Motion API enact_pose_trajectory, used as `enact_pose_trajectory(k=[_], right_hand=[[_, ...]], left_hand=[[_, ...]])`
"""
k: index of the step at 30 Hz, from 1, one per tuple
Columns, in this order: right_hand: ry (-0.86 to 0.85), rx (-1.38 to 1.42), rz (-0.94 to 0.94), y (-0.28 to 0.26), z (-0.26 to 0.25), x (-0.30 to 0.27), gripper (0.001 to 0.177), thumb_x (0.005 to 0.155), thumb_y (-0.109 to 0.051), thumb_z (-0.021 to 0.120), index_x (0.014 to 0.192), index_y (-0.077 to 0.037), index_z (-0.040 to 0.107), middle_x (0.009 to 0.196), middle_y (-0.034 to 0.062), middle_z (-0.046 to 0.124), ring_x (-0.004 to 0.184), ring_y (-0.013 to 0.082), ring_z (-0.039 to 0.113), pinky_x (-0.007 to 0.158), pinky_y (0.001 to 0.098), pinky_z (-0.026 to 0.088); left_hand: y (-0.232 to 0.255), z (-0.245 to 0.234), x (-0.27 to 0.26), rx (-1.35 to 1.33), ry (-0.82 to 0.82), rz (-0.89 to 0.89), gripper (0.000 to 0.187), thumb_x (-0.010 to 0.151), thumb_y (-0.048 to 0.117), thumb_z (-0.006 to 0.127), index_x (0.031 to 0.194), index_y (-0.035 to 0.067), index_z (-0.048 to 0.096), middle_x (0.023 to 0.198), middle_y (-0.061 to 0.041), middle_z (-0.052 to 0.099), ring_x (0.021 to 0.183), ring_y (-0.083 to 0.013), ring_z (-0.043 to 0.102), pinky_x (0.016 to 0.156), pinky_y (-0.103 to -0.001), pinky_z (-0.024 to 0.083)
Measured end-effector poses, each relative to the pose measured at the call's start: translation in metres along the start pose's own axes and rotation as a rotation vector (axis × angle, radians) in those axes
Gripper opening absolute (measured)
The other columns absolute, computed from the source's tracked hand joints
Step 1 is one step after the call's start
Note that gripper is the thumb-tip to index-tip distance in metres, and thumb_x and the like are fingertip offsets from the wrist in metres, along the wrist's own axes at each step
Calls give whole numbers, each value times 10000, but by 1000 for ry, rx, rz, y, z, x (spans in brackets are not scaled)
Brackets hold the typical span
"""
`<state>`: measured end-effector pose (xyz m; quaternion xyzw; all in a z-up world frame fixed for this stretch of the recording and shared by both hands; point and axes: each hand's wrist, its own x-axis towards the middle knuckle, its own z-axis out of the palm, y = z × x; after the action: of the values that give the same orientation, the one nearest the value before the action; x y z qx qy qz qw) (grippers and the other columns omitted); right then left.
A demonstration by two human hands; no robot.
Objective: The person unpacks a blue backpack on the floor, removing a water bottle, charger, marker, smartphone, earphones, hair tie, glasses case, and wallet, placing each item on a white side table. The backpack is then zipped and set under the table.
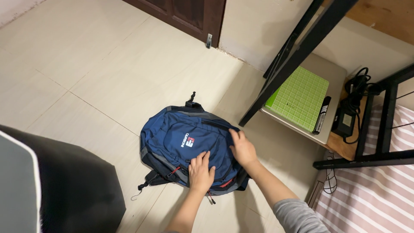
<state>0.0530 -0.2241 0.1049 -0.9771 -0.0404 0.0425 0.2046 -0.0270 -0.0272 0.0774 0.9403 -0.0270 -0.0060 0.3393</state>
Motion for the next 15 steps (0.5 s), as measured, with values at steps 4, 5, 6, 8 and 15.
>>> enact_pose_trajectory(k=[4, 5, 6, 8, 15], right_hand=[[108, -298, -417, -5, -3, -2, 639, 865, -82, 575, 1485, -216, 496, 1401, 150, 511, 1275, 343, 530, 1039, 419, 456], [92, -326, -484, -6, -1, -3, 631, 867, -100, 555, 1483, -227, 498, 1413, 151, 509, 1289, 338, 500, 1042, 425, 438], [75, -352, -555, -6, 0, -4, 625, 868, -119, 535, 1480, -237, 501, 1425, 152, 507, 1304, 334, 470, 1044, 432, 420], [55, -388, -640, -3, 3, -5, 612, 869, -118, 538, 1467, -248, 517, 1429, 149, 508, 1307, 325, 476, 1036, 418, 422], [-21, -455, -872, 13, 10, -8, 494, 886, -167, 555, 1379, -167, 581, 1470, 59, 527, 1330, 273, 482, 1011, 394, 434]], left_hand=[[8, 1, 9, 46, -71, -44, 606, 808, 254, 772, 1366, 119, 578, 1239, -66, 581, 1178, -306, 495, 1002, -458, 394], [9, 1, 11, 50, -76, -32, 600, 797, 256, 779, 1349, 118, 588, 1224, -66, 582, 1171, -310, 491, 995, -462, 390], [9, 1, 11, 55, -80, -23, 595, 785, 258, 786, 1331, 117, 598, 1210, -66, 583, 1164, -314, 487, 987, -465, 386], [9, 2, 12, 57, -99, -24, 572, 794, 270, 782, 1319, 121, 612, 1205, -61, 584, 1175, -302, 487, 986, -453, 388], [7, 5, 12, 184, -72, 12, 542, 860, 311, 724, 1360, 141, 602, 1432, -108, 449, 1187, -321, 470, 962, -452, 394]])
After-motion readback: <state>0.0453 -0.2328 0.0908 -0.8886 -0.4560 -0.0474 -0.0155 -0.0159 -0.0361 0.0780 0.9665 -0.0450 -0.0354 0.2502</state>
